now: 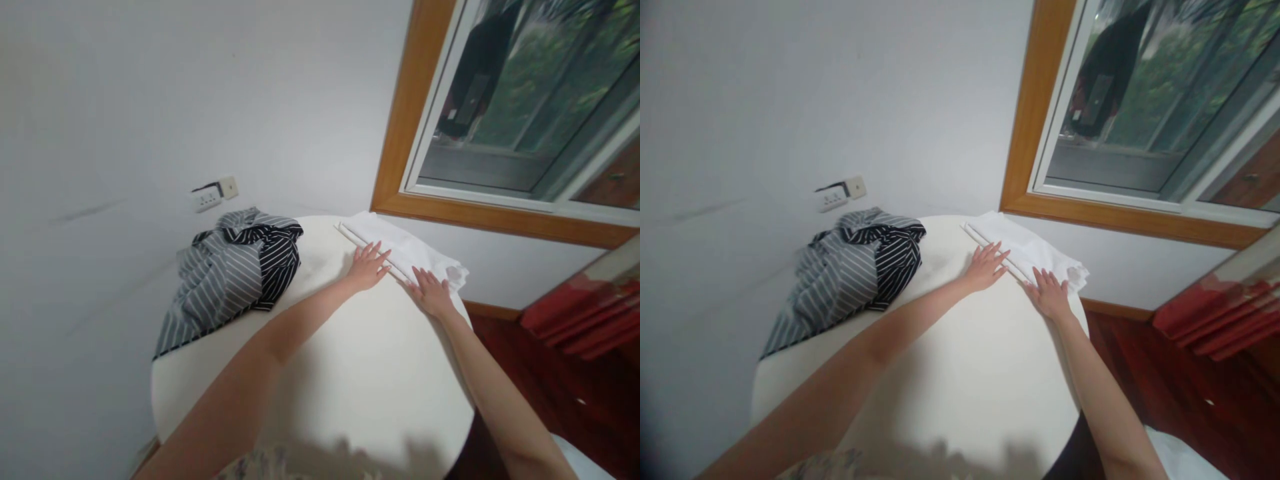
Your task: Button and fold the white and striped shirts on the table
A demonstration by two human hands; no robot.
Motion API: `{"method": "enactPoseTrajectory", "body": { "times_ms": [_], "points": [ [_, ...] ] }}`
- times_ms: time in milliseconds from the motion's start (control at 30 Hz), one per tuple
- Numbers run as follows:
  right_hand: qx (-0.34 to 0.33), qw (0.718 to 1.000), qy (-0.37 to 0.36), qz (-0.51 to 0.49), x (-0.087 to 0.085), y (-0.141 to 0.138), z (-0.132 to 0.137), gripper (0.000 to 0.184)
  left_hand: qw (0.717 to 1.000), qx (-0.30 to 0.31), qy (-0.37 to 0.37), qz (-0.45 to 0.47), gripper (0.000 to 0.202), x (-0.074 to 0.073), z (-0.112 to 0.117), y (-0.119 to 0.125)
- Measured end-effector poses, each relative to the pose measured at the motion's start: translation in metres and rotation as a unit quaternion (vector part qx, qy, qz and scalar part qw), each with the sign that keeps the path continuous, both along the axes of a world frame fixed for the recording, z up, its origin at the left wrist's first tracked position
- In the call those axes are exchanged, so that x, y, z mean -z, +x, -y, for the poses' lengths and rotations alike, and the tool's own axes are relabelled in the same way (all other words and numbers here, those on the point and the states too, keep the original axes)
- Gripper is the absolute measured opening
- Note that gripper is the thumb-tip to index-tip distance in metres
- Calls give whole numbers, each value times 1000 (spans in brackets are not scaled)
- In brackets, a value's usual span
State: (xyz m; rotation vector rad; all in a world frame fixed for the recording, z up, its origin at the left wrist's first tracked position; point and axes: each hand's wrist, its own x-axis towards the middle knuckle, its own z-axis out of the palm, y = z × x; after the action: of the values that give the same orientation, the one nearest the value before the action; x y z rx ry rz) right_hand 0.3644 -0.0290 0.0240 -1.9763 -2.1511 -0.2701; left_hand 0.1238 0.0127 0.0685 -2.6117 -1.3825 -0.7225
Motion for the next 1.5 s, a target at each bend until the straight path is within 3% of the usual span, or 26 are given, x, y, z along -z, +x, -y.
{"method": "enactPoseTrajectory", "body": {
  "times_ms": [133, 267, 433, 533, 600, 667, 733, 800, 900, 967, 1067, 1167, 1267, 1367, 1433, 1500],
  "points": [
    [0, 998, 61, 7, 3, 0, 1, 61, 999, 8, 33, -39, 53, -4, 53, -62],
    [-23, 999, 28, -6, 6, 0, 1, 60, 993, -68, 83, -42, 52, -21, 78, -135],
    [-33, 992, 119, -39, -10, -14, 4, 55, 955, -274, 112, 14, 51, -55, 68, -228],
    [-104, 984, 137, -51, -24, -38, 8, 48, 918, -387, 83, 22, 66, -68, 57, -271],
    [-164, 978, 121, -51, -32, -61, 13, 44, 906, -423, 28, 10, 74, -73, 49, -290],
    [-220, 969, 96, -58, -39, -87, 20, 42, 908, -417, -32, -16, 61, -75, 42, -299],
    [-269, 957, 67, -80, -44, -112, 29, 42, 925, -374, -53, -30, 41, -78, 37, -295],
    [-299, 946, 39, -120, -49, -134, 37, 42, 948, -316, -22, 8, 35, -84, 37, -278],
    [-298, 921, -11, -251, -51, -153, 41, 48, 972, -200, 16, 118, 43, -91, 55, -228],
    [-267, 883, -71, -379, -51, -155, 39, 58, 987, -73, -41, 135, 42, -90, 79, -183],
    [-184, 809, -183, -528, -49, -149, 34, 73, 977, 135, -140, 85, 37, -73, 124, -116],
    [-143, 768, -240, -576, -44, -140, 34, 72, 956, 225, -188, -16, 28, -47, 167, -70],
    [-177, 782, -238, -548, -36, -139, 38, 61, 915, 344, -204, -49, 34, -30, 196, -52],
    [-226, 830, -189, -473, -28, -140, 39, 53, 876, 449, -172, -33, 40, -32, 201, -60],
    [-256, 864, -132, -412, -26, -139, 36, 46, 904, 410, -122, -14, 36, -43, 188, -77],
    [-270, 899, -97, -332, -26, -134, 33, 45, 961, 269, -63, 14, 35, -54, 162, -103]
  ]
}}
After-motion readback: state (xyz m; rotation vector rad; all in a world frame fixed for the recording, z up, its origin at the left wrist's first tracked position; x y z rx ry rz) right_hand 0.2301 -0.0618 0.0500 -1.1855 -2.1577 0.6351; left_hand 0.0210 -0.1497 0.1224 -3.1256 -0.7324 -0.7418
